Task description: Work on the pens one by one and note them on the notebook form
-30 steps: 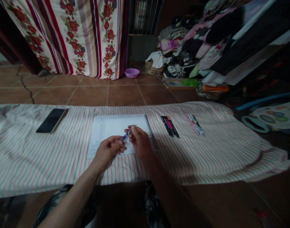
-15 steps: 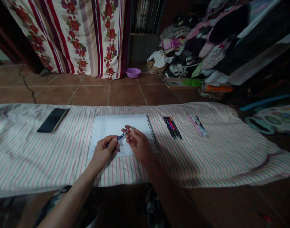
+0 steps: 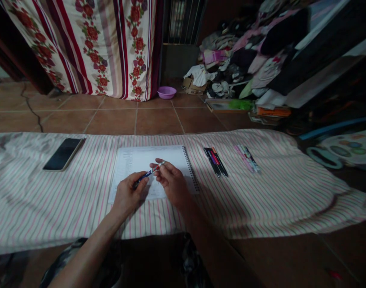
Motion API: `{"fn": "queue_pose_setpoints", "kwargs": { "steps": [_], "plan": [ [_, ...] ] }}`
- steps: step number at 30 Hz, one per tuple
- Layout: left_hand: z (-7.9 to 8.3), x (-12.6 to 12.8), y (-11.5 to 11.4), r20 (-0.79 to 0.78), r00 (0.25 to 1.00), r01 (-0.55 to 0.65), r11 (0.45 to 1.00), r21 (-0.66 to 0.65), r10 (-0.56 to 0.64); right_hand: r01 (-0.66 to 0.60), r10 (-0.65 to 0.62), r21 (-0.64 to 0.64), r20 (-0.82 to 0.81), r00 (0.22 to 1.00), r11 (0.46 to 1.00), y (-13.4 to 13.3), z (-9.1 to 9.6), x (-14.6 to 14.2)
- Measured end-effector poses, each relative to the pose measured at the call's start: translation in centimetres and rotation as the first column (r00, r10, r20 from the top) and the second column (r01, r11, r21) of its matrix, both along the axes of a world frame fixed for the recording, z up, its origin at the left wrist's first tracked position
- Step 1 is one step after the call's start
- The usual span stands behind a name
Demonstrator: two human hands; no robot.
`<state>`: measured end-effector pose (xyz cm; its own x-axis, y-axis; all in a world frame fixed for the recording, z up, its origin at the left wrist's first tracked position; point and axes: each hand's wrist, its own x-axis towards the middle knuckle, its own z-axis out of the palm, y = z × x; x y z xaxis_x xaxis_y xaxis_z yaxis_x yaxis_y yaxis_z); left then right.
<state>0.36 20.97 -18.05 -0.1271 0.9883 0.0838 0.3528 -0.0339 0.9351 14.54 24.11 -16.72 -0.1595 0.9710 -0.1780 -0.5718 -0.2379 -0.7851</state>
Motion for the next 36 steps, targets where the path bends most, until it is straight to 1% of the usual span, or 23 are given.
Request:
{"fn": "queue_pose_setpoints", "kwargs": {
  "steps": [3,5,8,12,16,21,24,29,36],
  "plan": [
    [0.21,0.13,0.01,-0.020,1.000,-0.018,0.999,0.038,0.018,0.044,-0.044,-0.032,0.004,0.999,0.999,0.07,-0.02,0.01],
    [0.21,0.22,0.00,-0.060,0.998,-0.024,0.998,0.067,0.028,0.075,-0.075,-0.050,0.009,0.997,0.996,0.12,-0.04,0.00],
    [0.19,0.33,-0.11,-0.209,0.978,-0.001,0.994,0.113,0.025,0.109,-0.108,-0.066,0.026,0.994,0.992,0.16,-0.14,-0.04],
    [0.36,0.51,-0.33,-0.461,0.887,0.052,0.990,0.134,0.016,0.140,-0.137,-0.079,0.049,0.989,0.987,0.15,-0.31,-0.01],
    [0.42,0.60,-0.47,-0.574,0.819,0.068,0.989,0.131,0.020,0.154,-0.148,-0.063,0.091,0.985,0.986,0.17,-0.31,0.24],
    [0.36,0.62,-0.54,-0.620,0.783,0.060,0.988,0.145,0.043,0.152,-0.145,-0.034,0.152,0.978,0.988,0.12,-0.09,0.48],
    [0.42,0.69,-0.56,-0.637,0.770,0.055,0.988,0.143,0.049,0.146,-0.141,-0.024,0.154,0.978,0.989,0.00,0.20,0.47],
    [0.43,0.78,-0.54,-0.619,0.785,0.075,0.990,0.123,0.018,0.129,-0.126,-0.020,0.084,0.988,0.991,-0.08,0.49,0.41],
    [0.58,0.73,-0.53,-0.603,0.797,0.064,0.991,0.122,0.023,0.065,-0.069,-0.078,-0.052,0.996,0.995,0.01,0.24,0.49]
  ]
}}
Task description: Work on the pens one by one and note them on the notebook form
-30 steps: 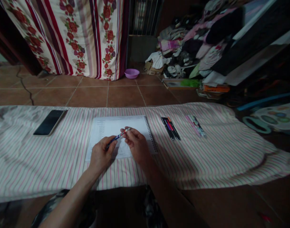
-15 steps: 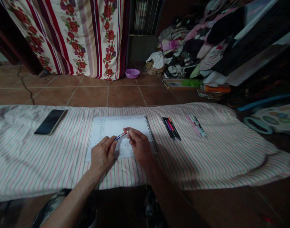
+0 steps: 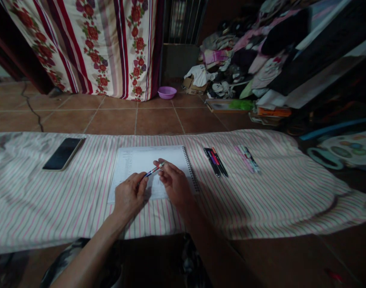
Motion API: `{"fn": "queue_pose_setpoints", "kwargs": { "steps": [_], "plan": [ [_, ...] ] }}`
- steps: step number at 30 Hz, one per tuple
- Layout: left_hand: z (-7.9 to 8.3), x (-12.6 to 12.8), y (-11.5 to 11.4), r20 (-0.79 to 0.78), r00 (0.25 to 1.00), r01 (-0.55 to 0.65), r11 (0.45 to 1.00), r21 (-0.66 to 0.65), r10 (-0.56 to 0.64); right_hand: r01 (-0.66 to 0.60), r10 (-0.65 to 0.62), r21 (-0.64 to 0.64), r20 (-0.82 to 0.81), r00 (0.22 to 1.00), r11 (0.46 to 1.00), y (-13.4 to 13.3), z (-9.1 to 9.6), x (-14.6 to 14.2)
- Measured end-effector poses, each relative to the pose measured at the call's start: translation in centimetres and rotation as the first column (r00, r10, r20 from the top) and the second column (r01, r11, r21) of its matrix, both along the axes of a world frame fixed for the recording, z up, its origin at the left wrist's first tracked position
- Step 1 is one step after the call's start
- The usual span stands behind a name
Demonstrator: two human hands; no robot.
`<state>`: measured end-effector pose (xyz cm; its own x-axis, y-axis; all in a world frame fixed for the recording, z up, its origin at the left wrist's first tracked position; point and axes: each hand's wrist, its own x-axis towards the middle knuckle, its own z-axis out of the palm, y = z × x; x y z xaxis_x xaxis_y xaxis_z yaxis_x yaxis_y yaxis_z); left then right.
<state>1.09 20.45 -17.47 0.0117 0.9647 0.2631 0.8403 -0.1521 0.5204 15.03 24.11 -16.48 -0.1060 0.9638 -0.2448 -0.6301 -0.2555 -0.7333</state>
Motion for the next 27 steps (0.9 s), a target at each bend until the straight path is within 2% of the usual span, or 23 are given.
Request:
{"fn": "queue_pose_setpoints", "kwargs": {
  "steps": [4,10,14,17,19,21,22,24,27],
  "plan": [
    [0.1,-0.1,0.1,0.001,1.000,0.003,1.000,-0.011,-0.003,0.009,-0.009,-0.023,0.005,1.000,1.000,0.1,-0.1,0.0],
    [0.0,-0.1,0.1,-0.045,0.999,0.011,1.000,-0.017,-0.012,0.059,-0.053,-0.036,0.136,0.989,0.998,0.2,-0.7,-0.2],
    [0.1,0.0,0.0,-0.044,0.999,0.008,0.999,-0.041,-0.010,0.094,-0.087,-0.038,0.149,0.985,0.995,0.3,-1.0,-0.2],
    [0.2,-0.1,0.2,0.020,1.000,-0.011,0.999,-0.048,0.012,0.122,-0.116,-0.071,0.091,0.989,0.990,0.4,-1.0,-0.1],
    [0.2,-0.1,0.6,0.145,0.988,-0.038,0.999,-0.032,0.043,0.140,-0.139,-0.121,0.018,0.990,0.983,0.6,-0.9,0.0],
    [0.2,0.0,1.0,0.371,0.924,-0.080,0.996,-0.045,0.091,0.149,-0.160,-0.163,-0.062,0.985,0.975,0.9,-0.9,0.0],
    [0.3,0.1,1.3,0.500,0.858,-0.094,0.993,-0.076,0.119,0.151,-0.169,-0.175,-0.092,0.981,0.973,1.1,-0.9,0.0],
    [0.7,0.5,1.7,0.711,0.681,-0.086,0.984,-0.156,0.172,0.160,-0.184,-0.179,-0.126,0.975,0.971,1.4,-0.8,-0.1],
    [1.3,1.0,2.1,0.890,0.421,-0.050,0.984,-0.173,0.178,0.180,-0.210,-0.178,-0.162,0.964,0.967,1.8,-0.7,-0.1]
  ]
}}
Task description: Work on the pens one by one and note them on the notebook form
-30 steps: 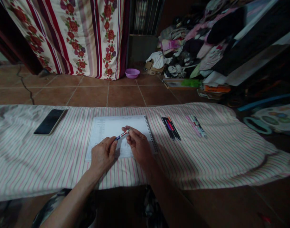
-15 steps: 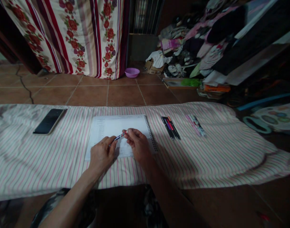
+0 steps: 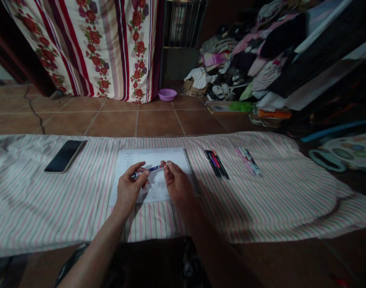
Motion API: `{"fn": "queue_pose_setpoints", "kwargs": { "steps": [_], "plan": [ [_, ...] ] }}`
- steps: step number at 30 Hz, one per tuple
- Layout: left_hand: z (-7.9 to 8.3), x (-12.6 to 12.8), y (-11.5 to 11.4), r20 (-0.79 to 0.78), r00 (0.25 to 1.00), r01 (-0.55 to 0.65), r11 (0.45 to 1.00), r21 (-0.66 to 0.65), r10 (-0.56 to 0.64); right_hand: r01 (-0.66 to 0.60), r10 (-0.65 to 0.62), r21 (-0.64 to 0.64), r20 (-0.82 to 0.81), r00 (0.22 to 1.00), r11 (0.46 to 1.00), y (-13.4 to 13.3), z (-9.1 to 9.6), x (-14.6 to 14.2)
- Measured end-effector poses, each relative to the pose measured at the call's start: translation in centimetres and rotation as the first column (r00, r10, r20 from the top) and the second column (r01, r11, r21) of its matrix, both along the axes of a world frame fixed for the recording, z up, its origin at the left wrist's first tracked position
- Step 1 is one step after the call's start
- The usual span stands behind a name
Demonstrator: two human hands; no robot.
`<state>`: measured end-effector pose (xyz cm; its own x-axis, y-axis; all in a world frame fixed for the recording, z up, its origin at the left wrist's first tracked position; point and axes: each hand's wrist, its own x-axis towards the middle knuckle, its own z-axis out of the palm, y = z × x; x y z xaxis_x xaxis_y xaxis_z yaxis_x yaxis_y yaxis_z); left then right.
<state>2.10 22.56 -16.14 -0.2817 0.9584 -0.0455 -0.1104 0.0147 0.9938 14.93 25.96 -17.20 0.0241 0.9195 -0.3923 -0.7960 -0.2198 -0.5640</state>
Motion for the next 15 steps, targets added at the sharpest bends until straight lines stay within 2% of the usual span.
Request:
{"fn": "queue_pose_setpoints", "kwargs": {
  "steps": [2,5,11,15],
  "plan": [
    [0.3,0.3,0.2,0.225,0.974,0.010,1.000,-0.005,-0.009,0.013,-0.014,-0.011,-0.026,1.000,1.000,0.3,0.0,0.0],
    [0.3,0.9,0.5,0.477,0.879,0.043,0.998,-0.050,-0.014,0.005,-0.005,-0.016,-0.027,1.000,1.000,0.5,0.0,0.0],
    [0.0,2.2,1.0,0.591,0.807,0.056,0.995,-0.083,0.004,-0.096,0.092,0.042,0.095,0.991,0.994,0.0,0.0,-0.7],
    [0.0,2.4,1.0,0.616,0.787,0.029,0.994,-0.108,0.044,-0.118,0.101,0.085,0.187,0.977,0.989,-0.3,0.0,-0.7]
  ]
}}
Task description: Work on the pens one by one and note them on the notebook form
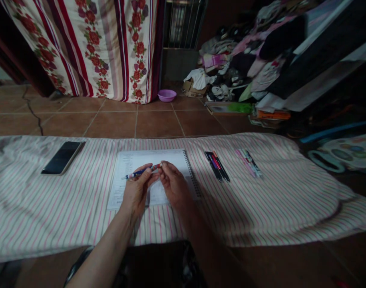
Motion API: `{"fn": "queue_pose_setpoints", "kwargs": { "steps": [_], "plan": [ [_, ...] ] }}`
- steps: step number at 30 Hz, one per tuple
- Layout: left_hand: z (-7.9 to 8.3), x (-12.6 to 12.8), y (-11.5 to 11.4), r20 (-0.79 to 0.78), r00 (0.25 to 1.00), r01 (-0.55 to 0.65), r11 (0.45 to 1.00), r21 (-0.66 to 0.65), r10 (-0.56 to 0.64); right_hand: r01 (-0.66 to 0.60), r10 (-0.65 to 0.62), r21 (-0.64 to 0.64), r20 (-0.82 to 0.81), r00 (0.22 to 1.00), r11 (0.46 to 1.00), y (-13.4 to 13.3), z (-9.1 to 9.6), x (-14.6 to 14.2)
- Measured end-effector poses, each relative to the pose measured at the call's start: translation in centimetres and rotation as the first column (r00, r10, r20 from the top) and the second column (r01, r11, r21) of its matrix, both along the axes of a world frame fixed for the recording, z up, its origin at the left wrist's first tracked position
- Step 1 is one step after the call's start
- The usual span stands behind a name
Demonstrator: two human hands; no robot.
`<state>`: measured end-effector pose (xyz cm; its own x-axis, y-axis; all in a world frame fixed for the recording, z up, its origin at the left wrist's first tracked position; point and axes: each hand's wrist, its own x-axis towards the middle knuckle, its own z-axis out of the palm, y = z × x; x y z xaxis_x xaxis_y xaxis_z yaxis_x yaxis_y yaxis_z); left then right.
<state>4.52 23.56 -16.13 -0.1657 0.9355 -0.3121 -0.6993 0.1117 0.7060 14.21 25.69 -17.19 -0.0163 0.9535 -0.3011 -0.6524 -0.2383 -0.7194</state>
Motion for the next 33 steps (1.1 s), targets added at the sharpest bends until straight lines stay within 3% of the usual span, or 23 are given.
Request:
{"fn": "queue_pose_setpoints", "kwargs": {
  "steps": [4,12,17,22,33],
  "plan": [
    [0.02,0.01,0.13,0.022,0.999,-0.033,0.998,-0.058,0.034,0.018,-0.017,-0.017,0.034,0.999,1.000,0.13,-0.01,0.24],
    [0.21,-0.56,0.08,0.050,0.997,-0.047,0.996,-0.072,0.051,-0.078,0.075,0.015,0.142,0.987,0.997,-0.21,0.24,0.44],
    [0.60,-0.92,-0.06,0.041,0.999,-0.030,0.995,-0.093,0.034,-0.058,0.058,-0.008,0.113,0.992,0.998,-0.26,0.29,0.34],
    [0.53,-0.89,-0.14,0.021,1.000,-0.007,0.996,-0.087,0.009,-0.064,0.063,-0.004,0.216,0.974,0.998,0.04,-0.11,0.33],
    [0.54,-0.85,-0.22,0.025,1.000,-0.011,0.995,-0.094,0.014,-0.044,0.044,-0.005,0.276,0.960,0.999,-0.19,-0.02,0.65]
  ]
}}
